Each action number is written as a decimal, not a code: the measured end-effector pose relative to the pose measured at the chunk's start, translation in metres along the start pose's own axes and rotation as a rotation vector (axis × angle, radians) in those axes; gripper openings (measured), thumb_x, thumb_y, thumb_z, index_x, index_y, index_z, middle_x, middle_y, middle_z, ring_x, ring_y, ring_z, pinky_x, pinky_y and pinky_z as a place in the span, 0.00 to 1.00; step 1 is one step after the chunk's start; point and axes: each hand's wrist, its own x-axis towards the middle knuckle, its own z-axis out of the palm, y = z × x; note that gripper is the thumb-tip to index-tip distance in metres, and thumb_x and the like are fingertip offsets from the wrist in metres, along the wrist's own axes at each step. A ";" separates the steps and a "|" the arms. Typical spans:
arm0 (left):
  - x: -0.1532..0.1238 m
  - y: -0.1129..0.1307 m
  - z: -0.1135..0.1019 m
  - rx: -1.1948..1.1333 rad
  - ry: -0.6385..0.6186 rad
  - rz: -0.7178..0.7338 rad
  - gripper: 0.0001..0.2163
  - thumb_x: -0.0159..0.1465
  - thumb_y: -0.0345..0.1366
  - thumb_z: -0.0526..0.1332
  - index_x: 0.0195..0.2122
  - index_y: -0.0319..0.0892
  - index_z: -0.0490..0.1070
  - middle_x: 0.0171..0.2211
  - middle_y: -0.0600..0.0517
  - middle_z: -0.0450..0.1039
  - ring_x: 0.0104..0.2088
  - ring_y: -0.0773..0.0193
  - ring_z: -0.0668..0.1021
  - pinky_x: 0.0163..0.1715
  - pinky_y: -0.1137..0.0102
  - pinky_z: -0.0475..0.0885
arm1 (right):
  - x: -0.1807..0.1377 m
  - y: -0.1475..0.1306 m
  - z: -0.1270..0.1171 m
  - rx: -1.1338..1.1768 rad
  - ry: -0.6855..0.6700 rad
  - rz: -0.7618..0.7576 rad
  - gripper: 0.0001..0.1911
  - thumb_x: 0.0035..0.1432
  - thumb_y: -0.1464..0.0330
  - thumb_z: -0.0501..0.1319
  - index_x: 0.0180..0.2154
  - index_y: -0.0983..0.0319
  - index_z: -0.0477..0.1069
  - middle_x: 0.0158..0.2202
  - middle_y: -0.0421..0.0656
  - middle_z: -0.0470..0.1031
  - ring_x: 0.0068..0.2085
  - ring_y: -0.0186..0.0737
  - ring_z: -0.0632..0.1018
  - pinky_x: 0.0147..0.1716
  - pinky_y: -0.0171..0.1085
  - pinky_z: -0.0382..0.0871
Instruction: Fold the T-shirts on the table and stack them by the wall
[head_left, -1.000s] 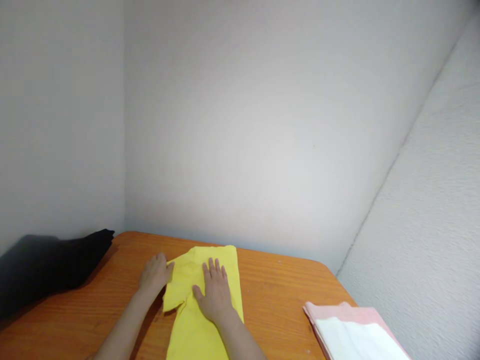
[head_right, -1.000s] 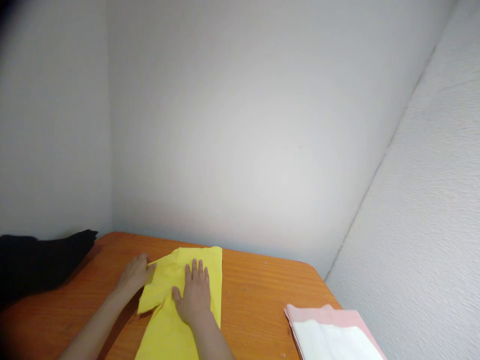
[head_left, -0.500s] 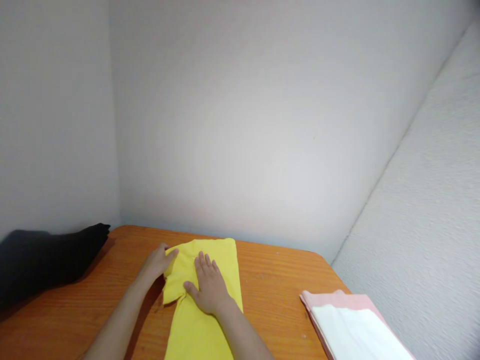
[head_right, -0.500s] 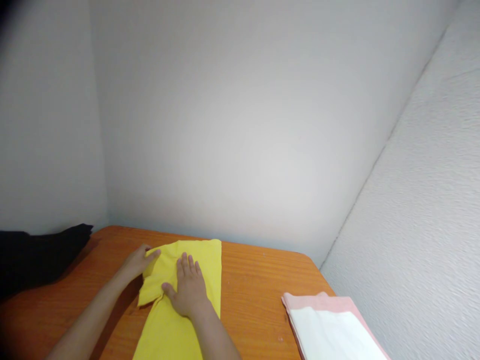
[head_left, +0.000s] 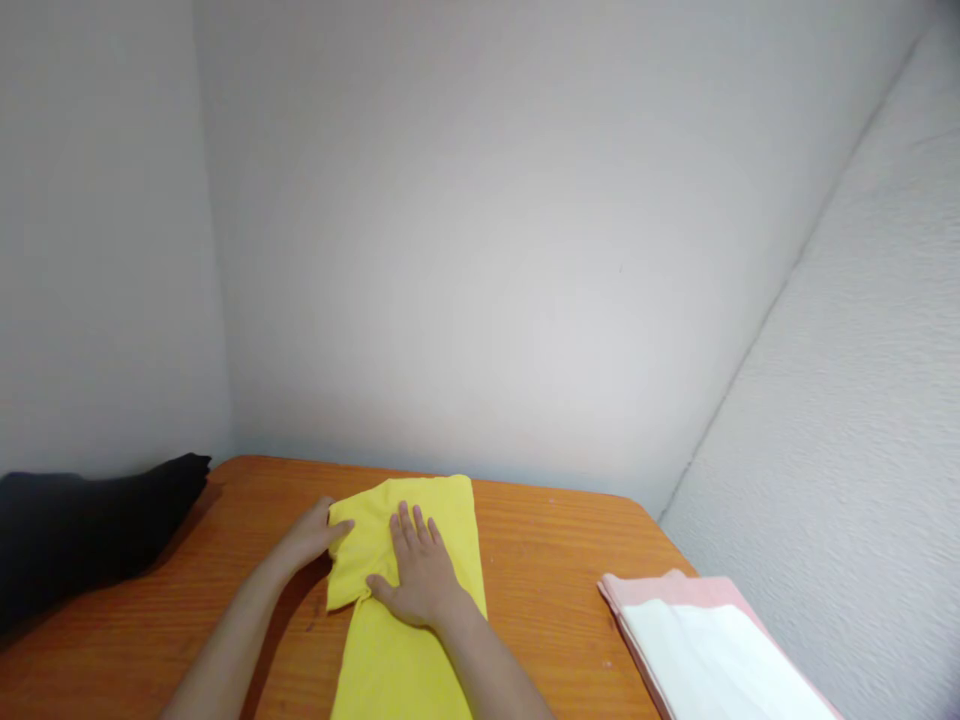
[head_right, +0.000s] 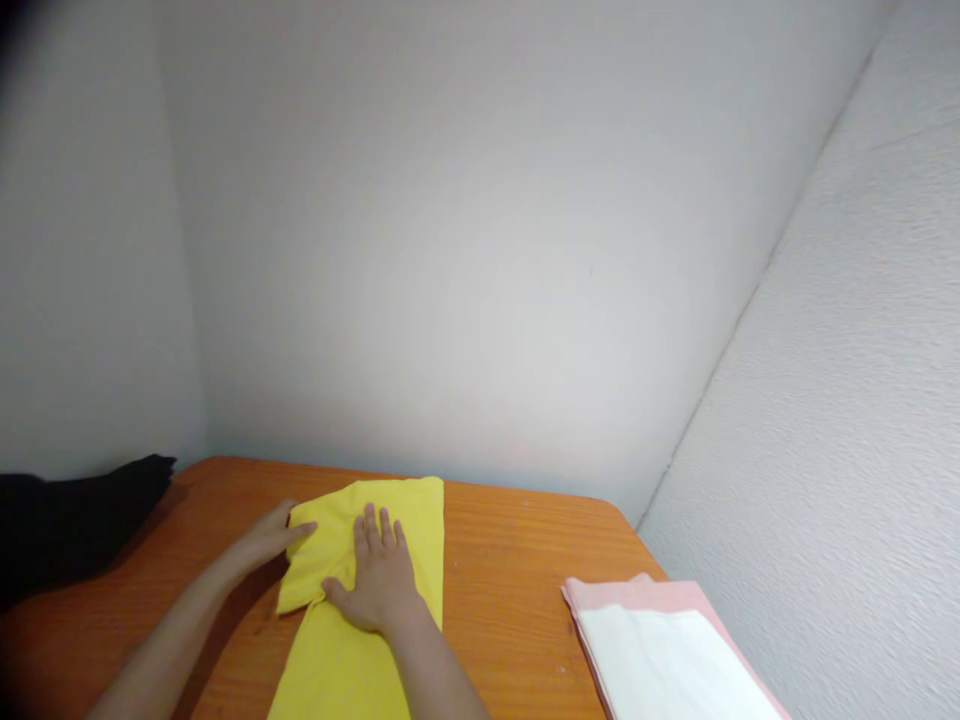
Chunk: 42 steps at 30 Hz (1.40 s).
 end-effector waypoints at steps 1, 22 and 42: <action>0.000 0.002 0.001 -0.030 -0.002 0.006 0.12 0.49 0.41 0.62 0.31 0.42 0.64 0.29 0.48 0.76 0.32 0.55 0.79 0.31 0.64 0.75 | -0.001 0.000 -0.001 -0.003 0.002 -0.008 0.45 0.63 0.46 0.48 0.69 0.66 0.37 0.69 0.48 0.29 0.69 0.53 0.36 0.66 0.55 0.35; -0.017 0.042 0.057 -0.186 -0.311 0.060 0.05 0.58 0.36 0.55 0.34 0.44 0.59 0.34 0.49 0.75 0.34 0.63 0.79 0.34 0.68 0.73 | -0.005 -0.006 -0.055 -0.043 -0.274 0.068 0.30 0.56 0.51 0.60 0.58 0.56 0.67 0.60 0.51 0.66 0.61 0.61 0.65 0.55 0.58 0.62; -0.039 0.054 0.048 0.535 -0.432 0.421 0.21 0.49 0.32 0.64 0.46 0.47 0.71 0.69 0.47 0.47 0.68 0.49 0.51 0.64 0.53 0.49 | -0.013 -0.026 -0.093 -0.043 -0.371 0.001 0.24 0.53 0.59 0.66 0.52 0.56 0.72 0.47 0.45 0.78 0.46 0.48 0.78 0.39 0.38 0.71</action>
